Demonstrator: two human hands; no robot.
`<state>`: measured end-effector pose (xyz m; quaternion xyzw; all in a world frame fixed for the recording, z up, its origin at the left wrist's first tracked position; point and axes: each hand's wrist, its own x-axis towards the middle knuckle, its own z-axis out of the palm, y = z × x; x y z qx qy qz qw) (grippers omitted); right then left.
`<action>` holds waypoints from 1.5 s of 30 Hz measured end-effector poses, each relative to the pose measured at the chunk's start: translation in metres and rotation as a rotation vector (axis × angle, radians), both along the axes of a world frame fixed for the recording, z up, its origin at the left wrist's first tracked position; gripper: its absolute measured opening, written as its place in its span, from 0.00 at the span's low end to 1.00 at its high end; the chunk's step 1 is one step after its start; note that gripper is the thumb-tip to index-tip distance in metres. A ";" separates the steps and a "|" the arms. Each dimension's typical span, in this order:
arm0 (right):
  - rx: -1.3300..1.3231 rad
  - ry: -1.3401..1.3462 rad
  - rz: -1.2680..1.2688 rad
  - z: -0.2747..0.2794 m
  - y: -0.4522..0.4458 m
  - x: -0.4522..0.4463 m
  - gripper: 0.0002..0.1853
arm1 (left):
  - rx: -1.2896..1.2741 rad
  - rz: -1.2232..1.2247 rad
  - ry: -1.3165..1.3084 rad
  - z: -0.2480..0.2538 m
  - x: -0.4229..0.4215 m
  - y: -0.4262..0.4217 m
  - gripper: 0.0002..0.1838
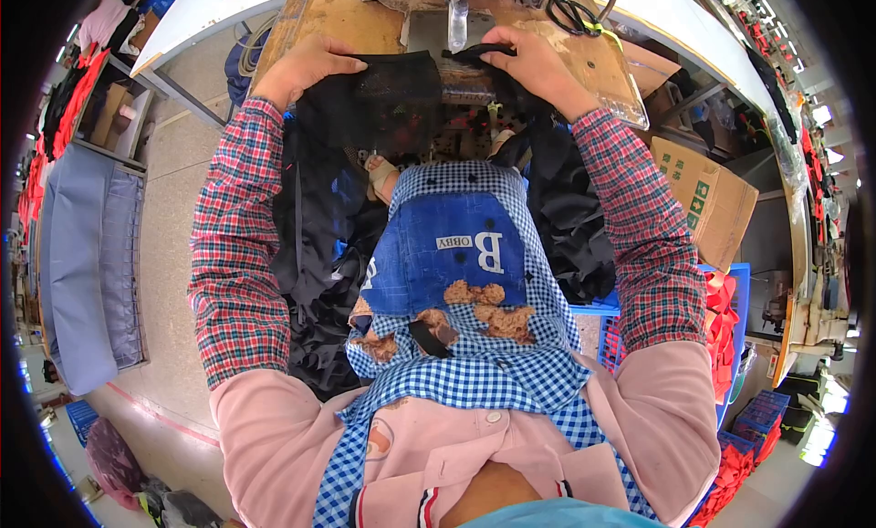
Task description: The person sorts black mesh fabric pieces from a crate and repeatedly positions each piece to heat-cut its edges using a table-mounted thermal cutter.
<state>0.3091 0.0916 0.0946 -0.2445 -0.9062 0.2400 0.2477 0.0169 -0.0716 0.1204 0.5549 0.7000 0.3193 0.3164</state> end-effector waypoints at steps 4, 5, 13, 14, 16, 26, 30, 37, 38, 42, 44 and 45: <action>0.018 0.004 -0.005 0.012 -0.006 0.008 0.12 | 0.020 -0.053 0.037 0.014 0.007 -0.007 0.18; 0.020 -0.005 -0.010 0.013 -0.006 0.008 0.12 | 0.031 -0.064 0.060 0.015 0.007 -0.008 0.18; 0.006 -0.018 -0.013 0.014 -0.010 0.006 0.12 | 0.036 -0.039 0.010 0.013 0.008 -0.010 0.18; 0.011 -0.011 -0.006 0.013 -0.008 0.006 0.12 | 0.040 -0.046 0.019 0.012 0.007 -0.011 0.18; 0.017 0.003 0.005 0.008 -0.005 0.004 0.12 | 0.034 -0.023 0.011 0.010 0.005 -0.009 0.18; 0.077 0.124 -0.037 -0.010 -0.006 0.010 0.11 | -0.016 -0.015 -0.031 -0.004 -0.006 -0.001 0.17; 0.166 0.167 -0.063 0.000 0.009 0.079 0.13 | 0.118 -0.006 0.160 -0.004 0.005 -0.019 0.17; 0.643 -0.096 -0.610 0.047 0.027 0.212 0.17 | 0.035 0.017 0.063 -0.015 0.021 -0.093 0.16; 0.381 -0.010 -0.526 0.044 0.029 0.204 0.16 | 0.014 0.040 -0.024 -0.015 0.029 -0.103 0.15; -0.642 0.183 -0.100 0.027 -0.005 0.113 0.15 | 0.011 0.071 -0.165 -0.024 0.052 -0.128 0.12; -0.731 0.132 0.035 0.014 -0.008 0.063 0.17 | 0.033 0.066 -0.202 -0.029 0.063 -0.138 0.12; -0.755 0.134 0.050 0.007 -0.004 0.039 0.18 | 0.078 0.078 -0.194 -0.033 0.068 -0.143 0.13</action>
